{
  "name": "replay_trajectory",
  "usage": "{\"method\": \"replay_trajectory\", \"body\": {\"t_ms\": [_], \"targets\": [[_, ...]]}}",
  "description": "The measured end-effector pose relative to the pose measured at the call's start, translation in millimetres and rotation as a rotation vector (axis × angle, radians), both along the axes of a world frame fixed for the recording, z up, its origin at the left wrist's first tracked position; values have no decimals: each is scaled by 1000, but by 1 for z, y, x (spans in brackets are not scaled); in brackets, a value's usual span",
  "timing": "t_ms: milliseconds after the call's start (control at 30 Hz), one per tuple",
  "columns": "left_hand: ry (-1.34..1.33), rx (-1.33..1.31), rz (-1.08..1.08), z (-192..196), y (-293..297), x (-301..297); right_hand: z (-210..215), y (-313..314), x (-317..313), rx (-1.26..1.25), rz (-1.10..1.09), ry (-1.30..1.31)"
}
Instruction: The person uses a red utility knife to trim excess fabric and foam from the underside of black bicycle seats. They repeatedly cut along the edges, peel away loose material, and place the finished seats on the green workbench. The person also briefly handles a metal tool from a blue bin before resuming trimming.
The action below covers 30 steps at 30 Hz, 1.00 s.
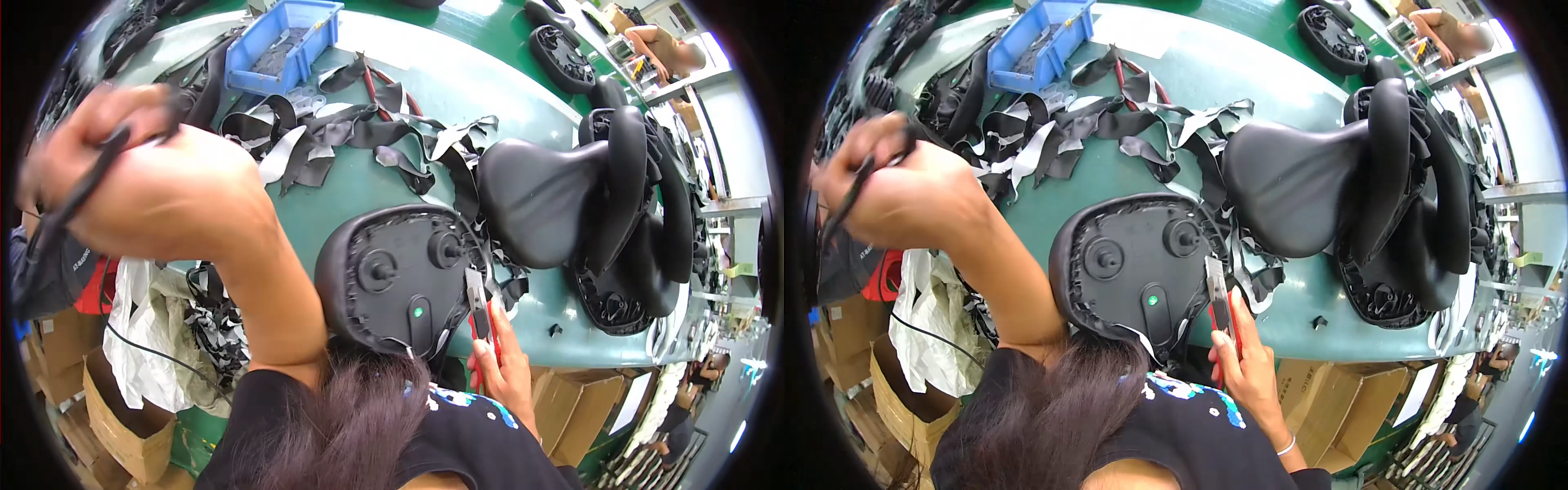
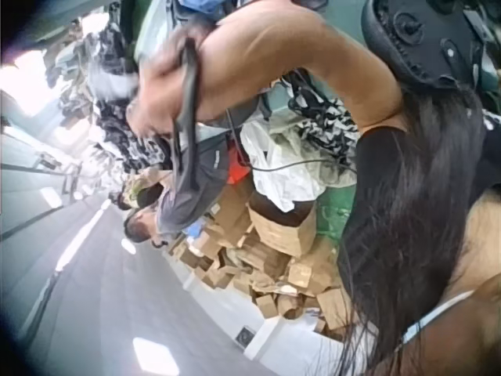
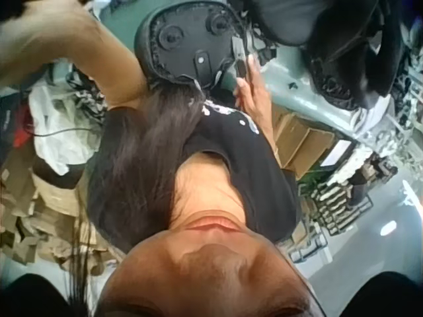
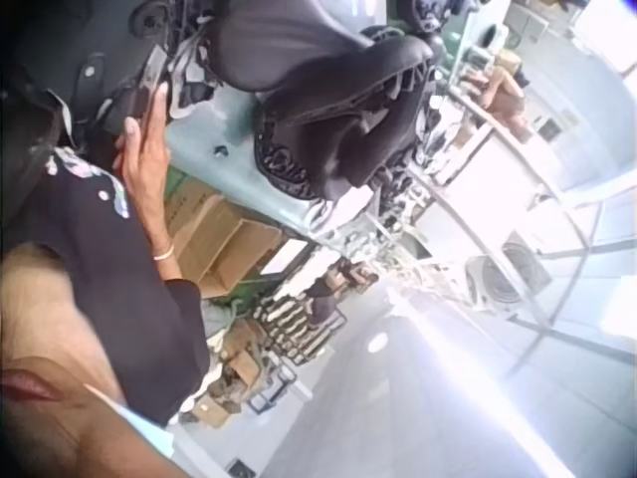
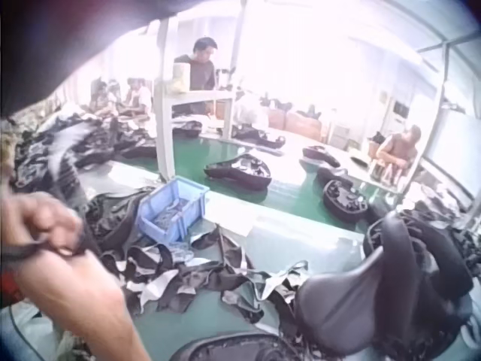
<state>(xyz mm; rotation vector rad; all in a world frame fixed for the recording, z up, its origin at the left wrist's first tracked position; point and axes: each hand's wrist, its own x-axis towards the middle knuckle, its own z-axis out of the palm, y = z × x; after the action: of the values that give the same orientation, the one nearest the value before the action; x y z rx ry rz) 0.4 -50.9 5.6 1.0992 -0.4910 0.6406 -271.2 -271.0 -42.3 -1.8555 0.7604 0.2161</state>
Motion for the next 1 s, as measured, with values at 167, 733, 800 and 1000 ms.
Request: {"method": "replay_trajectory", "body": {"t_ms": [167,733,800,1000], "targets": [[254,1703,-632,-87,-48,-6,-29,-26,22,-47,-174,-443],[230,754,-832,-146,-123,45,-102,-335,432,-175,-881,-563],[278,808,-770,-142,-120,53,-123,-329,435,-239,-856,-464],[522,595,-857,-152,-134,56,-90,-294,421,208,-869,-738]]}}
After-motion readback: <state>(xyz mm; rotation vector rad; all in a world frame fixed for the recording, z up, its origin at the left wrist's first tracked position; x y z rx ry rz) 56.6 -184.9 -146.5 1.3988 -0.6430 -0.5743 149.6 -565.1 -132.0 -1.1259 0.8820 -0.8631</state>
